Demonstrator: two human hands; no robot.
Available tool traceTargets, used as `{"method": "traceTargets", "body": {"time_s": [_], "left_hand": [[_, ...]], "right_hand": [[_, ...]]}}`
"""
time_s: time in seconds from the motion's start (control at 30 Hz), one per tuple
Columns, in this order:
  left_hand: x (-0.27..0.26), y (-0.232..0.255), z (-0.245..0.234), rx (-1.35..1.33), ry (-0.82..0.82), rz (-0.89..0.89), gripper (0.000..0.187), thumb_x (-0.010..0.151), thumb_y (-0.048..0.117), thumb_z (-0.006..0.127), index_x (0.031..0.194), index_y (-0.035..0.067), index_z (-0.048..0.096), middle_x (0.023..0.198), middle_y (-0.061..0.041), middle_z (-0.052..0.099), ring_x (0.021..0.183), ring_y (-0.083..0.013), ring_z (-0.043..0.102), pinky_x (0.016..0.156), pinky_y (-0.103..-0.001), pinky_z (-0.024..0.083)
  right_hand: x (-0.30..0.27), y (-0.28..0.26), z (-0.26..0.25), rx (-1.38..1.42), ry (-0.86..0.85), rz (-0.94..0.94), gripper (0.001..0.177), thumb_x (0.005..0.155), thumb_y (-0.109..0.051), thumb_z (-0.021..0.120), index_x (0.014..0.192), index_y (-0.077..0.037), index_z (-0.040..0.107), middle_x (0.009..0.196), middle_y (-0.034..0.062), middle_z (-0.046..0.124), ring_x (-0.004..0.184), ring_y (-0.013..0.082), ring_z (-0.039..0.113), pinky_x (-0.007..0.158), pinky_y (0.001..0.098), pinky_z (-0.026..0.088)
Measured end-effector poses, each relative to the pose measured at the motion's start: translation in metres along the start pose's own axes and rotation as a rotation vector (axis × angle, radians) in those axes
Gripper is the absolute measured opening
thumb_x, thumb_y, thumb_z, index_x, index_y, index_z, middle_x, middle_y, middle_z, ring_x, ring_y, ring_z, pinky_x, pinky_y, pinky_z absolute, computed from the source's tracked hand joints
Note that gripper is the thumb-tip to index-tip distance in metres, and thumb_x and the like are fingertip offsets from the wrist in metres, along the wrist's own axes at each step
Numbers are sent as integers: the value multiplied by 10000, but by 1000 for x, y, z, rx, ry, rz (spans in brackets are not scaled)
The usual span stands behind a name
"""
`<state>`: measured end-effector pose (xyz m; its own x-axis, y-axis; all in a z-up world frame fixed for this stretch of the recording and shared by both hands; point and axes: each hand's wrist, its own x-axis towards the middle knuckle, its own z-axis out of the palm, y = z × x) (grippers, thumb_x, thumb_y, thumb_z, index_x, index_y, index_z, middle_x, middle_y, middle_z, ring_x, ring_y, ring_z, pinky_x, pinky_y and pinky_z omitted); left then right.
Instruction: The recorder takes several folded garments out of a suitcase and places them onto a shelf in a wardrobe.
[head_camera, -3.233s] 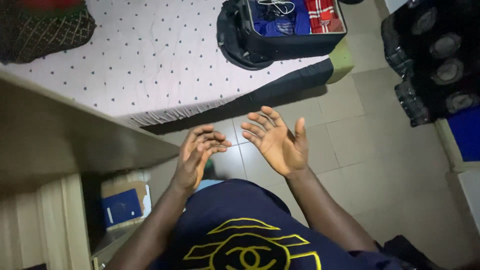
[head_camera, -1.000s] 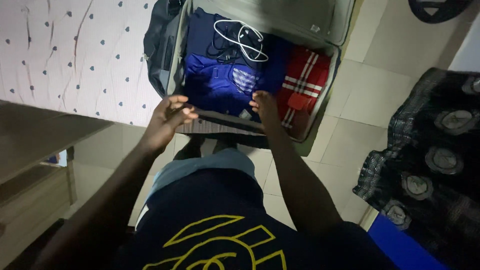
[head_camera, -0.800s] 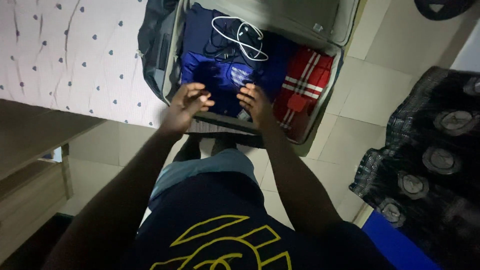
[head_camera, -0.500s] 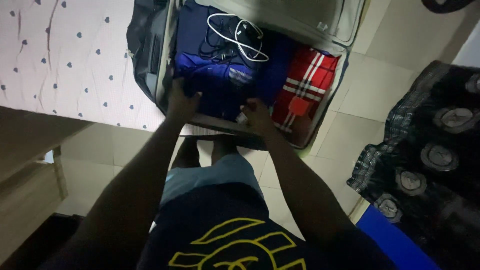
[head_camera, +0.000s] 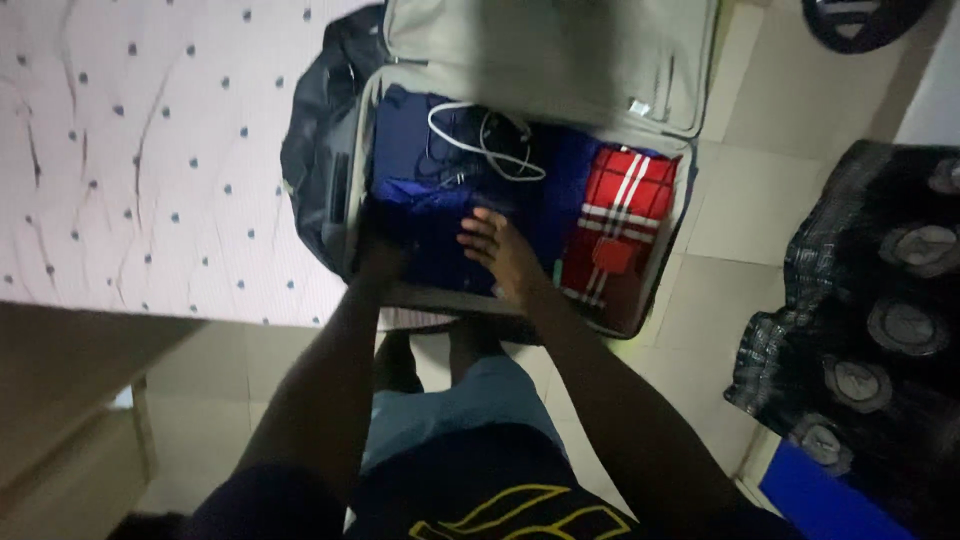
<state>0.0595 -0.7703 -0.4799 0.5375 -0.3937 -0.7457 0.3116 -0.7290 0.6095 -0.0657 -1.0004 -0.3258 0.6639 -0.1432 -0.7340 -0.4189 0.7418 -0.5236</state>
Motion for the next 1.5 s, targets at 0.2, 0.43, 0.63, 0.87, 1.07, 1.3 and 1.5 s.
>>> {"method": "traceTargets", "body": {"time_s": [0.2,0.43,0.63,0.87,1.07,1.3,1.5], "left_hand": [[4,7,-1,-160,-170,72,656,880,387,716,1416,59,526,1424,-229,593,1297,-388,585,1075,-488,493],[-22,53,-4,178,-224,201,541,921,334,651,1393,93,546,1407,-181,609,1257,-340,612,1069,-459,503],[1,59,16,387,-170,538,397,905,292,629,1246,89,601,1289,-207,643,1151,-382,638,999,-503,516],[28,33,24,606,-38,895,253,887,243,604,1074,84,665,1151,-238,682,1028,-431,668,916,-554,530],[130,-59,81,761,71,1160,196,874,208,585,951,80,711,1053,-261,709,939,-467,689,857,-591,539],[2,75,3,131,-24,671,302,851,239,685,1027,-6,658,996,-302,702,941,-480,684,828,-536,547],[-45,131,-33,-43,-170,431,362,847,187,688,1143,-19,670,1034,-244,744,1000,-375,731,878,-451,540]], "right_hand": [[5,20,-16,8,69,-39,745,1004,-614,396,1513,-70,409,1491,171,519,1333,319,548,1130,477,429],[-17,41,10,68,200,-145,805,995,-655,388,1546,-69,361,1504,210,499,1363,347,531,1150,483,428],[-22,74,20,209,206,-329,824,979,-683,378,1532,-72,365,1481,158,521,1344,313,550,1112,446,441],[-27,99,22,229,277,-449,806,1007,-682,415,1524,-65,416,1400,119,577,1273,256,573,1084,407,457],[-44,97,26,279,305,-516,763,992,-687,459,1450,-76,466,1308,99,585,1210,242,583,1069,414,465],[-54,94,30,269,483,-659,593,989,-624,499,1271,-108,578,1199,61,625,1154,205,587,1022,370,478],[-38,118,1,194,701,-912,237,1085,-300,677,1094,-74,608,961,9,556,918,164,530,869,327,464]]}}
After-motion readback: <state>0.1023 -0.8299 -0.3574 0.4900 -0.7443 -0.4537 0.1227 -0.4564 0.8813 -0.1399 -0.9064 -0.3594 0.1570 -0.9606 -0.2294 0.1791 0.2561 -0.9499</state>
